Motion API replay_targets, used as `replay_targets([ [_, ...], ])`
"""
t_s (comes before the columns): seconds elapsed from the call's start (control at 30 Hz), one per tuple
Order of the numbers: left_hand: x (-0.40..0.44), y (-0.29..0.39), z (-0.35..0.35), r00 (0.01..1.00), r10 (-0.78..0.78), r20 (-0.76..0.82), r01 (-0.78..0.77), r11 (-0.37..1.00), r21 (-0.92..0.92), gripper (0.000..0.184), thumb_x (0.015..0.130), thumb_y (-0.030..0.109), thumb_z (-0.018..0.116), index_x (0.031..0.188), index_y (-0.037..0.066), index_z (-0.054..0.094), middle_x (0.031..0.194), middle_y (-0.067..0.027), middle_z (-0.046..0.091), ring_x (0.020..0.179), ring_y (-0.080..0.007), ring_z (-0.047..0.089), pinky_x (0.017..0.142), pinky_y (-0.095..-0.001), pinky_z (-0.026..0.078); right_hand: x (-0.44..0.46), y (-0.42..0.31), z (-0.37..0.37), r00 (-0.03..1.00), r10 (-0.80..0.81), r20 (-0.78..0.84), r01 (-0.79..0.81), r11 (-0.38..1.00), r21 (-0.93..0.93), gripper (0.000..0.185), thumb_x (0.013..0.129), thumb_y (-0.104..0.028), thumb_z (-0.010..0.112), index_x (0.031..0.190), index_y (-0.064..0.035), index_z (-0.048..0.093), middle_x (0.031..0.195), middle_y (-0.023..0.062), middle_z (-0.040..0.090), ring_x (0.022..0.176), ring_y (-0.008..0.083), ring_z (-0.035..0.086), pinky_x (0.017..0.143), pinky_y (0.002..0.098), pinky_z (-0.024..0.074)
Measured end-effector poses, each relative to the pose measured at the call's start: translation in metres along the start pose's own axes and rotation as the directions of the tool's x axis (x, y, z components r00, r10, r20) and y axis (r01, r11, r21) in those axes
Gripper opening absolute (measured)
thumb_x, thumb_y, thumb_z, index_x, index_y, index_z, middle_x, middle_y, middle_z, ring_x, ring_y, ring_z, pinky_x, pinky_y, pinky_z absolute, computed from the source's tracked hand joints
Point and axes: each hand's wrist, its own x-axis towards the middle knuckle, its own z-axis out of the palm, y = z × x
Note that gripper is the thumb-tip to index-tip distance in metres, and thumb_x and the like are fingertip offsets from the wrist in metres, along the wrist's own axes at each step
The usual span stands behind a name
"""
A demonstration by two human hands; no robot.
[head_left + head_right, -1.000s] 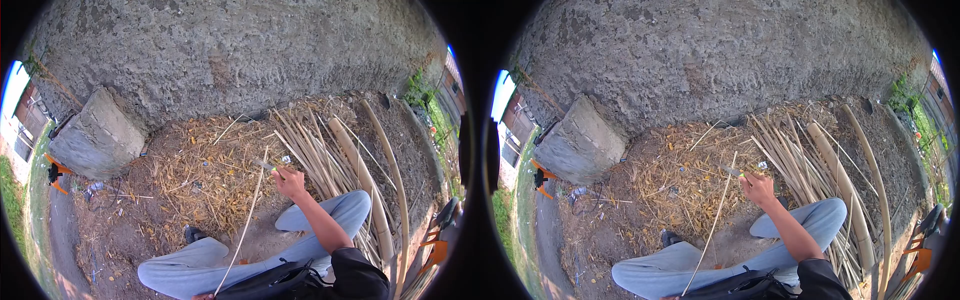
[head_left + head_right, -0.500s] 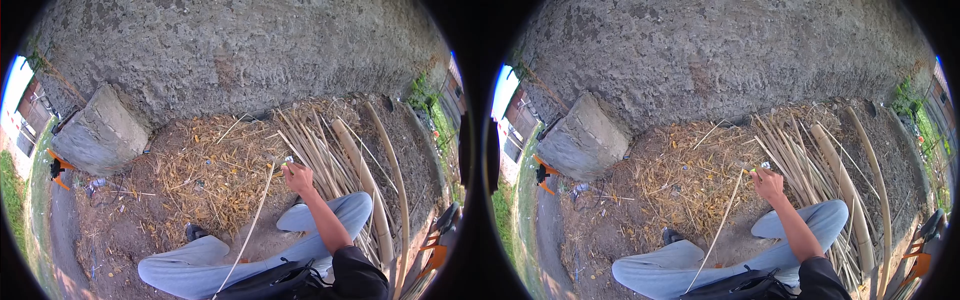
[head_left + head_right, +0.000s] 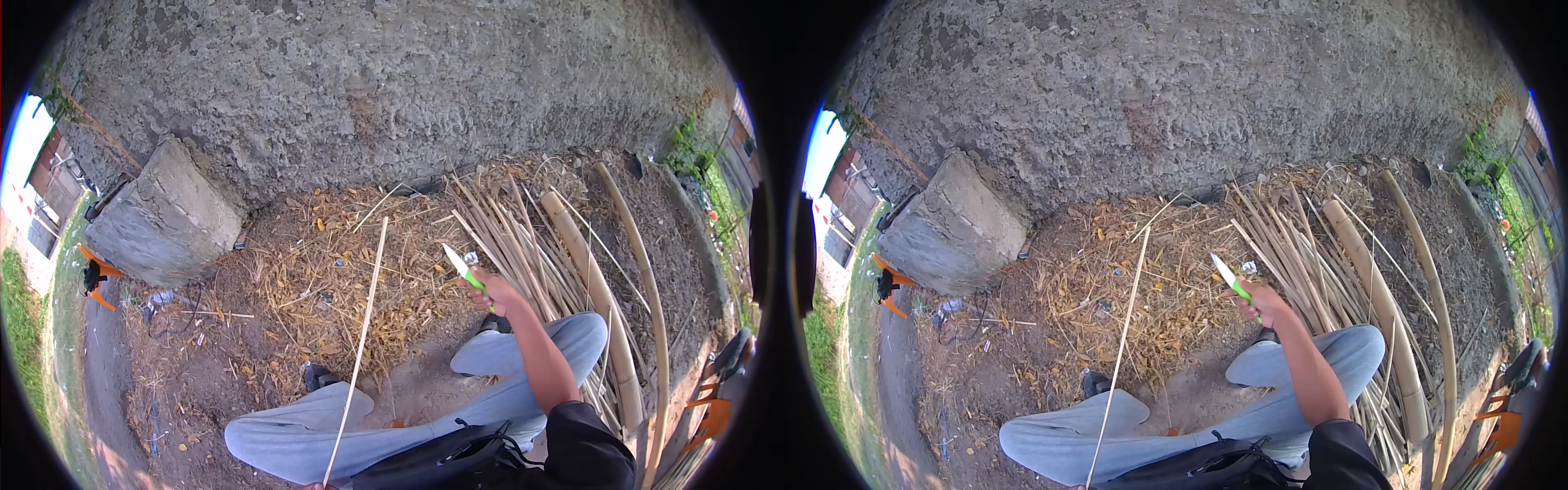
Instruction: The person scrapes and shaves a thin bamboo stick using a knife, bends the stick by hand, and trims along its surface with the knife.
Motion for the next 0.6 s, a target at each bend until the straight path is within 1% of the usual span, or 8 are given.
replay_targets([
  [0.1,0.018,0.022,0.032,0.969,-0.02,-0.247,0.047,0.994,0.103,0.034,0.103,0.035,0.052,0.08,0.012,0.061,0.058,0.0071,0.04,0.049,-0.0046,0.036,0.046,-0.0237,0.026,-0.008,-0.033,0.013,0.985,-0.159,-0.064,0.137,0.956,-0.258,0.034,0.097,-0.036,0.06,0.104,-0.0029,0.066,0.076,0.0058,0.065,0.056,0.0225,0.064,0.049,0.0365,0.0504],
  [0.13,0.02,0.03,0.037,0.971,0.004,-0.24,0.021,0.995,0.102,0.035,0.103,0.035,0.052,0.078,0.013,0.062,0.059,0.0076,0.042,0.051,-0.0045,0.037,0.047,-0.024,0.027,-0.008,-0.052,-0.004,1.0,-0.016,-0.005,0.015,0.997,-0.072,0.034,0.091,-0.032,0.067,0.114,-0.0062,0.067,0.088,0.0124,0.071,0.07,0.0333,0.07,0.058,0.0454,0.0548],
  [0.23,0.029,0.034,0.054,0.922,0.025,-0.386,0.032,0.99,0.14,0.038,0.104,0.034,0.049,0.075,0.012,0.059,0.058,0.0066,0.043,0.05,-0.0058,0.038,0.047,-0.0255,0.028,-0.015,-0.07,-0.015,0.991,-0.002,-0.133,0.025,0.984,0.176,0.038,0.09,-0.032,0.069,0.123,-0.0117,0.066,0.09,0.0117,0.072,0.069,0.0319,0.07,0.057,0.0428,0.0544],
  [0.27,0.034,0.026,0.05,0.923,0.022,-0.384,0.034,0.99,0.138,0.038,0.104,0.034,0.049,0.075,0.012,0.059,0.058,0.0066,0.043,0.05,-0.0058,0.038,0.047,-0.0255,0.028,-0.016,-0.069,-0.017,0.984,-0.11,-0.138,0.132,0.978,0.162,0.039,0.092,-0.03,0.069,0.125,-0.011,0.065,0.086,0.0121,0.072,0.064,0.0312,0.068,0.053,0.0409,0.0532],
  [0.33,0.047,0.006,0.041,0.821,0.542,-0.179,-0.321,0.699,0.639,0.042,0.104,0.035,0.047,0.072,0.01,0.057,0.058,0.0042,0.044,0.051,-0.0072,0.039,0.047,-0.0268,0.029,-0.018,-0.079,-0.028,0.987,-0.084,-0.141,0.114,0.968,0.223,0.038,0.091,-0.03,0.07,0.124,-0.0107,0.066,0.087,0.0125,0.073,0.063,0.0309,0.069,0.053,0.0401,0.0535],
  [0.37,0.049,0.003,0.039,0.823,0.538,-0.185,-0.317,0.703,0.637,0.042,0.104,0.035,0.047,0.072,0.01,0.057,0.058,0.0042,0.044,0.051,-0.0072,0.039,0.047,-0.0268,0.029,-0.021,-0.086,-0.032,0.989,-0.058,-0.139,0.097,0.952,0.289,0.038,0.09,-0.029,0.071,0.123,-0.0105,0.067,0.087,0.013,0.073,0.063,0.0305,0.069,0.053,0.0393,0.0538],
  [0.43,0.052,0.018,0.044,0.963,0.142,-0.231,-0.088,0.969,0.232,0.038,0.104,0.034,0.049,0.078,0.008,0.059,0.059,0.0027,0.046,0.051,-0.0088,0.041,0.048,-0.028,0.032,-0.026,-0.096,-0.035,0.982,-0.055,-0.183,0.115,0.936,0.333,0.037,0.09,-0.027,0.072,0.122,-0.0102,0.068,0.088,0.0129,0.073,0.063,0.03,0.069,0.053,0.0389,0.0542],
  [0.6,0.079,0.037,0.071,0.933,0.303,-0.192,-0.23,0.916,0.33,0.033,0.103,0.032,0.053,0.081,0.008,0.061,0.059,0.0044,0.044,0.053,-0.0068,0.04,0.049,-0.027,0.033,-0.037,-0.125,-0.051,0.987,-0.005,-0.162,0.08,0.885,0.459,0.036,0.088,-0.022,0.074,0.122,-0.0088,0.068,0.091,0.0145,0.073,0.071,0.0313,0.071,0.061,0.0392,0.0558],
])
